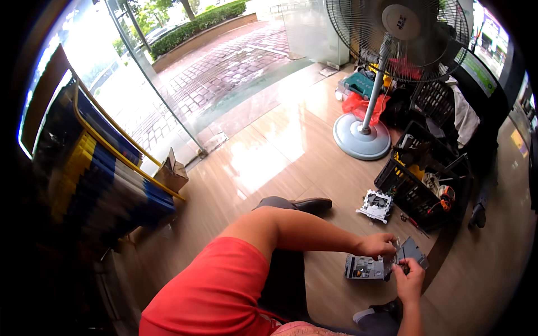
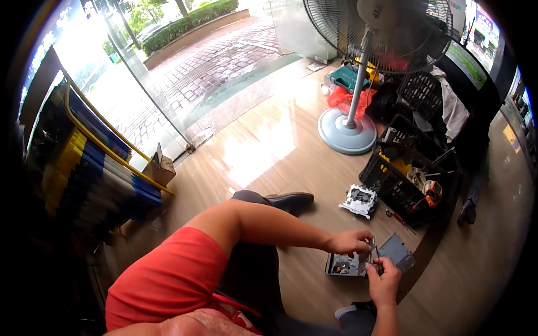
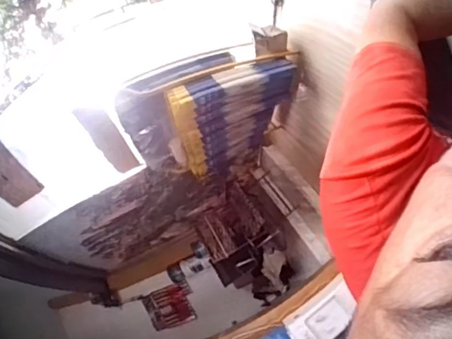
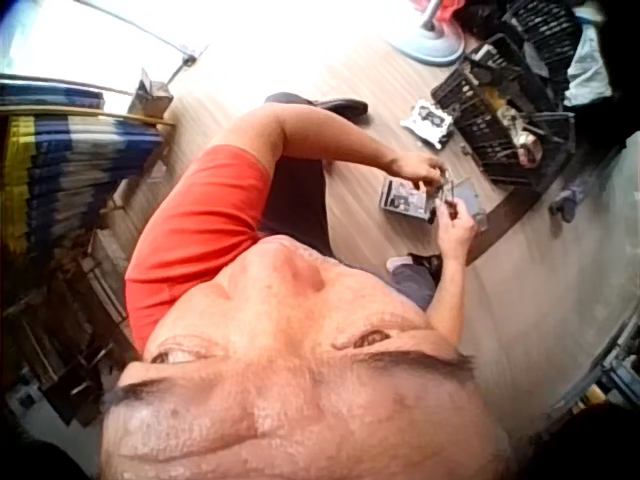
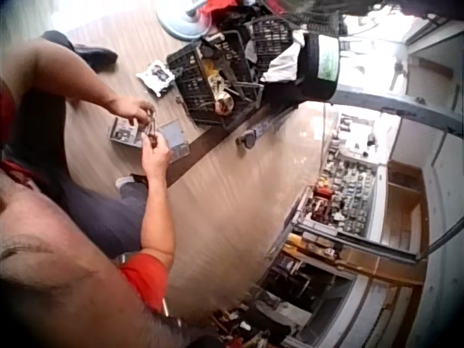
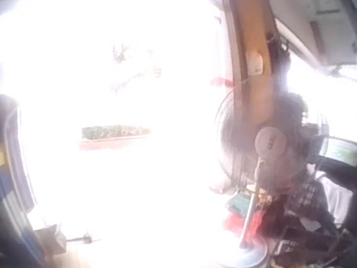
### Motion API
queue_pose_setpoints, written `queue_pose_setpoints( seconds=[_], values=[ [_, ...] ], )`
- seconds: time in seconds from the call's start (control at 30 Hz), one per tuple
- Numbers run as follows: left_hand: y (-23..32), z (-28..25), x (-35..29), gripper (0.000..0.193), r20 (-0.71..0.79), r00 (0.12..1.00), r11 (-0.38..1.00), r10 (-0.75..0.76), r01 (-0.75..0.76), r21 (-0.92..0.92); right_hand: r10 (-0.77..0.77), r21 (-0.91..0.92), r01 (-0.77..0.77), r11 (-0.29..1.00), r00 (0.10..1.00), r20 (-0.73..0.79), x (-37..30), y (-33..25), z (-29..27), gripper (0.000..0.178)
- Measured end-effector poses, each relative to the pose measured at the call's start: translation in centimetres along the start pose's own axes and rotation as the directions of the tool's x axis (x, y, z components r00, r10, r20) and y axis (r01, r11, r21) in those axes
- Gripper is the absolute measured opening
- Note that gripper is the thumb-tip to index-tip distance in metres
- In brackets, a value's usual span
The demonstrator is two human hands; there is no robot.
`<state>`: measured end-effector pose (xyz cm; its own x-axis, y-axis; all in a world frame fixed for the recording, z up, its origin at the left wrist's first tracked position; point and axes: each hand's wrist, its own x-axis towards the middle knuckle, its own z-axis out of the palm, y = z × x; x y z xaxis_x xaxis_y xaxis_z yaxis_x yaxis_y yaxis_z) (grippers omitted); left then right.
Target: The person disassembles a radio by hand, removing metal casing components and inspecting the circuit board inside.
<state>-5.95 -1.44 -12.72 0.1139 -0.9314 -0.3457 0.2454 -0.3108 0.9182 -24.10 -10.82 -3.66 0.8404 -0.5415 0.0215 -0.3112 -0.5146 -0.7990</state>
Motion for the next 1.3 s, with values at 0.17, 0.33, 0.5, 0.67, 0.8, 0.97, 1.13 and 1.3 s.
queue_pose_setpoints(
  seconds=[0.17,0.33,0.5,0.67,0.8,0.97,1.13,1.3],
  values=[
    [0.4,0.5,0.1,0.046,0.013,0.999,0.996,0.03,-0.028,-0.088,-0.028,0.059,0.029,0.998,0.999,-0.019,0.0,0.7,0.1,0.021],
    [0.4,0.5,0.0,0.049,0.083,0.996,0.992,-0.03,0.04,-0.12,-0.081,-0.003,0.081,0.997,0.997,0.007,0.0,-1.2,-0.5,0.022],
    [0.4,0.4,0.2,0.051,0.167,0.985,0.988,-0.046,0.07,-0.141,-0.131,-0.016,0.131,0.991,0.991,-0.025,0.0,-1.2,-0.6,0.021],
    [-0.3,0.6,0.3,0.053,0.191,0.981,0.984,-0.036,0.068,-0.166,-0.117,-0.019,0.117,0.993,0.993,0.002,0.0,-1.8,-0.6,0.023],
    [-1.4,0.3,0.4,0.054,0.17,0.984,0.975,-0.045,0.08,-0.206,-0.163,-0.056,0.163,0.985,0.987,0.005,-0.2,-2.5,-0.6,0.023],
    [0.0,0.7,-0.3,0.056,0.153,0.988,0.991,-0.005,0.026,-0.132,-0.198,-0.071,0.198,0.978,0.98,-0.003,-0.5,-2.8,-0.7,0.02],
    [2.0,0.6,-1.0,0.057,0.02,1.0,0.993,0.013,-0.01,-0.12,-0.17,-0.073,0.167,0.983,0.985,-0.034,-0.2,-2.9,-0.9,0.012],
    [2.9,0.6,-1.4,0.055,-0.035,0.999,0.995,-0.001,-0.003,-0.096,-0.23,-0.08,0.225,0.971,0.97,-0.073,0.1,-2.6,-1.3,0.013]
  ],
)
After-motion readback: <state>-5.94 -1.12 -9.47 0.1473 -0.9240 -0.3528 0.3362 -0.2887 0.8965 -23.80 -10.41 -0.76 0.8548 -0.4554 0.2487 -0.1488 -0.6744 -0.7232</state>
